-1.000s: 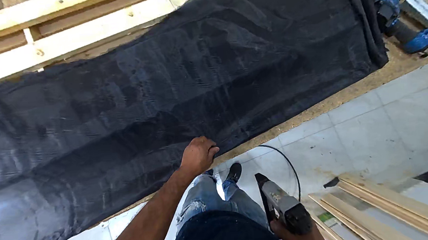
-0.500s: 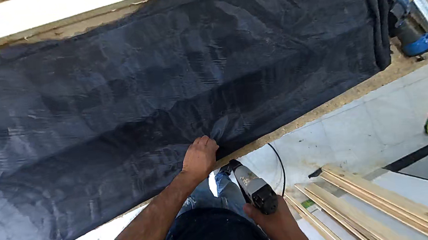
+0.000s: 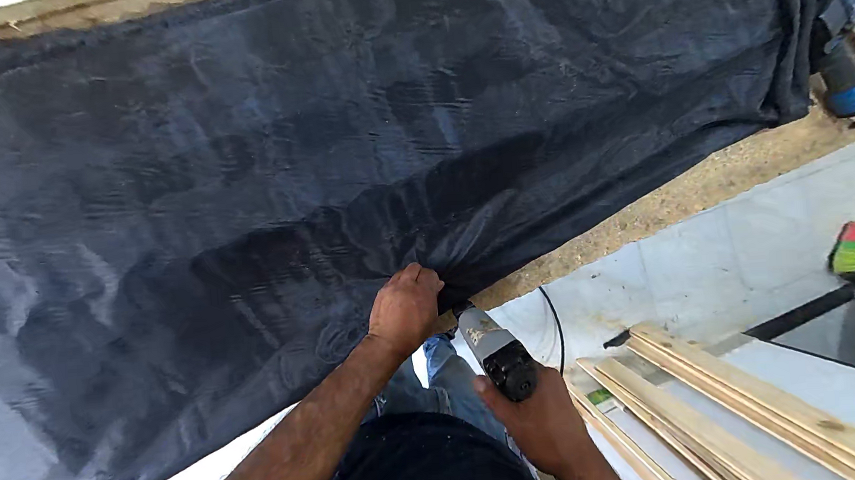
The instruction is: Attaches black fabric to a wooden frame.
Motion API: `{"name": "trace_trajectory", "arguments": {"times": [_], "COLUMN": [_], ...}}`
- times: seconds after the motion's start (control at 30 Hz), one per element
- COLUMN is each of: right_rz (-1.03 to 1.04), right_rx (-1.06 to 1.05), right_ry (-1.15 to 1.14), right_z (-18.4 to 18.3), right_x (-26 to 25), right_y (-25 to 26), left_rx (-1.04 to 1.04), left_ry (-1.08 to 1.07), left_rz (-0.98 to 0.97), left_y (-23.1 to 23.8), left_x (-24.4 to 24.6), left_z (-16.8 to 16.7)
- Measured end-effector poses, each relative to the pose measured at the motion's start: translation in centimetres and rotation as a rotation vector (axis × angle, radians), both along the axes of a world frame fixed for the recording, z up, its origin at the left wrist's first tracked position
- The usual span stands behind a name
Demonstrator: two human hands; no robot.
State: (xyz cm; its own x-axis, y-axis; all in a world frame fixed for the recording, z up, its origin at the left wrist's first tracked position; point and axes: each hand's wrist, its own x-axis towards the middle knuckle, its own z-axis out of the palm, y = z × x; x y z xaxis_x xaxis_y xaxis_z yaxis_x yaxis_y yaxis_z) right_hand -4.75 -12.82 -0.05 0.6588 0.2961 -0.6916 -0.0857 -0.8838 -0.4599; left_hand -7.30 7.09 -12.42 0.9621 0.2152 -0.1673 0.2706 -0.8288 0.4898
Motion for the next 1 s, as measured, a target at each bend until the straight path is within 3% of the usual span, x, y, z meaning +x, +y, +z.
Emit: {"name": "trace_trajectory", "arguments": {"times": [0.5,0.73,0.9,1.0], "right_rz": [0.021,0.026,-0.033,-0.069], "right_rx": [-0.073,-0.249,-0.043,-0.019], "right_ry": [0.001,0.122,0.035,0.0], "right_z": [0.0,1.2,2.4,4.0], "right_x": [0.9,1.8,-0.5,-2.7], "right_y": [2.6,4.9,0.6,-3.5], "left_rx": [-0.05,-0.06,-0.1,-0.22], "left_ry": [-0.067,-0.09,-0.037,-0.182], "left_rz": [0.005,0.003,0.028,0.121], "left_y": [0.3,0.3,0.7,2.1], "left_x": [-0.3,-0.2,-0.1,-1.3], "left_z": [-0.3,-0.4,0.0,1.5]}}
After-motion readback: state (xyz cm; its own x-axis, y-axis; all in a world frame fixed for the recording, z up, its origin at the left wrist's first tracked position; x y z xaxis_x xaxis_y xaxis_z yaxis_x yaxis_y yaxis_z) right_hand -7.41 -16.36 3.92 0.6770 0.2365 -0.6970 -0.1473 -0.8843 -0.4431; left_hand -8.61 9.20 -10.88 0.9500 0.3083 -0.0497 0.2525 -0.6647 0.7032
